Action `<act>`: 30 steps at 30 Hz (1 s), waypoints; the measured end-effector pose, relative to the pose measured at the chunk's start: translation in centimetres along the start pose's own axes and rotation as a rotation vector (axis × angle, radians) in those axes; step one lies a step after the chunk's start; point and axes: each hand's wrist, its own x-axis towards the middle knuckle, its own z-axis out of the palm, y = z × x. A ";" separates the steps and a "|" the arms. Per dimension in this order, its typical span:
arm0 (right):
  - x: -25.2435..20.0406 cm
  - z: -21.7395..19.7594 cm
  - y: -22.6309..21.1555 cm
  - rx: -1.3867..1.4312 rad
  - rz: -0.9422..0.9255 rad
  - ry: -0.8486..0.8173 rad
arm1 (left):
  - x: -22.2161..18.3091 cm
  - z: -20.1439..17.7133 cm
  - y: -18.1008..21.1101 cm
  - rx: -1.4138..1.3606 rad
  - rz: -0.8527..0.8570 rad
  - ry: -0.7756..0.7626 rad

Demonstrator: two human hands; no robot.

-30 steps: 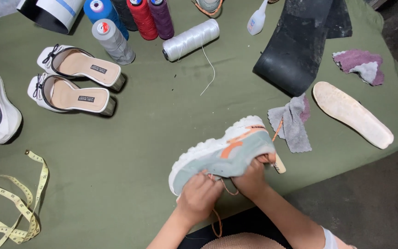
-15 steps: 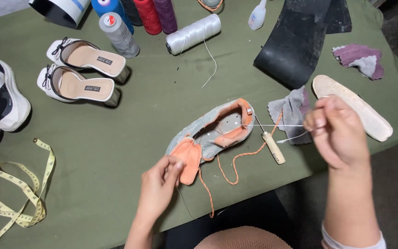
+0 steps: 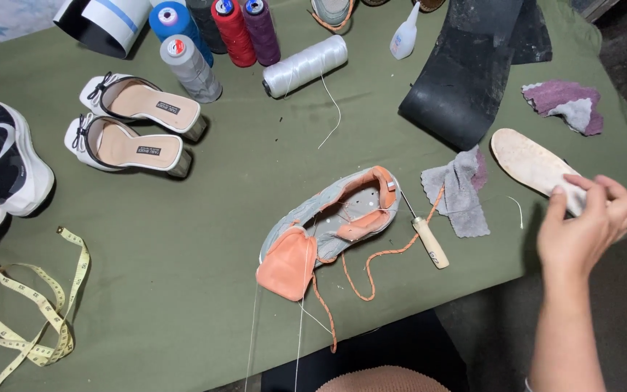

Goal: Hand-sewing the interior lining of a grey and orange sneaker using a stitching awl on a repair bench.

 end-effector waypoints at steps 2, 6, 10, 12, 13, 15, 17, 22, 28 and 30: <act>-1.3 -0.9 -4.7 0.161 -0.177 -0.039 | 0.2 -0.2 -1.2 0.135 0.228 0.290; -5.1 0.1 -11.1 0.241 -0.056 -0.445 | 0.0 -6.6 3.1 0.277 0.455 0.561; -7.6 2.4 -11.7 0.134 -0.091 -0.674 | 0.5 -19.3 15.7 -0.024 0.309 0.885; -7.4 1.5 -12.2 0.110 -0.073 -0.686 | 4.8 -20.8 15.9 -0.052 0.308 0.952; -6.8 0.2 -13.0 0.062 0.021 -0.791 | 6.9 -21.2 15.5 -0.029 0.270 0.899; -6.0 -2.4 -12.9 0.013 0.121 -0.892 | 9.4 -22.2 15.5 -0.006 0.233 0.844; -5.3 -5.0 -11.4 0.013 0.150 -1.002 | 10.4 -23.3 15.9 -0.114 0.108 0.631; -3.2 -11.6 -10.7 -0.056 0.266 -1.098 | 13.2 -21.5 13.5 -0.177 0.116 0.758; -4.3 -9.9 -18.9 0.391 -0.109 -0.825 | 14.4 -21.2 14.6 -0.262 0.065 0.848; -4.5 -8.1 -21.9 0.367 -0.135 -0.802 | 14.3 -21.6 15.1 -0.288 0.047 0.849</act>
